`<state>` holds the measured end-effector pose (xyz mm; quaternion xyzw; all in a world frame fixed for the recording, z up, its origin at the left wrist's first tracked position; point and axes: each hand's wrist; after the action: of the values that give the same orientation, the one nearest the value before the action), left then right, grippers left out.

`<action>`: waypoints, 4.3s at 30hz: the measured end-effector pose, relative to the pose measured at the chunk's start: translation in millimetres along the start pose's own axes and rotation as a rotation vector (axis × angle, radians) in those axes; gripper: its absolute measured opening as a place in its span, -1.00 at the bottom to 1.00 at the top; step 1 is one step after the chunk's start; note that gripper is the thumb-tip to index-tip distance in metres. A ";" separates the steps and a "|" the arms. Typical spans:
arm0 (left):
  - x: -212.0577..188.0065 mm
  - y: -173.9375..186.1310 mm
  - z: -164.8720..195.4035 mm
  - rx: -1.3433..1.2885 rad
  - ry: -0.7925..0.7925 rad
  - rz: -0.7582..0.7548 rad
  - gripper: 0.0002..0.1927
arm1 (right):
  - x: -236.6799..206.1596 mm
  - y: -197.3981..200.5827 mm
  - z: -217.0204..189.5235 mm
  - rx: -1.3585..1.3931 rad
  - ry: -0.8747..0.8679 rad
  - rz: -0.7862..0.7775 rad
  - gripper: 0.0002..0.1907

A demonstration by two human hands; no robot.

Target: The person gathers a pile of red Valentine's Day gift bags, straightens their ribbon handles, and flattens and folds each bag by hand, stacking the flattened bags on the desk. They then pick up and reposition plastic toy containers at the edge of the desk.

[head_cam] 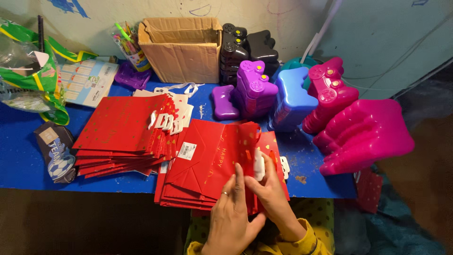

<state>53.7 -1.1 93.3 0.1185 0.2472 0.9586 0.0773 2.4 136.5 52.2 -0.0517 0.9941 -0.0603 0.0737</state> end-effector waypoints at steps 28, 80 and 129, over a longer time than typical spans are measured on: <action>13.3 128.2 -74.2 0.439 -0.007 0.698 -0.38 | 127.3 -179.5 -9.1 0.471 -0.116 -0.238 -0.31; 4.7 48.0 -53.2 -1.243 0.335 -0.231 -0.55 | -1.5 2.6 2.3 -0.956 0.366 0.008 -0.50; 51.5 30.7 -53.0 -0.529 0.338 0.245 -0.88 | -11.8 -4.1 7.7 -0.496 0.310 0.130 -0.37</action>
<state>-12.5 -41.2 73.1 -0.0374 -0.0172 0.9978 -0.0525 15.6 132.9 46.8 0.0056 0.9791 0.1821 -0.0899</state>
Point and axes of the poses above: each hand's wrist, its own x-axis towards the middle knuckle, its own y-axis out of the back of the hand, z = x × y, and after that the axes turned 11 degrees about -x, right-handed
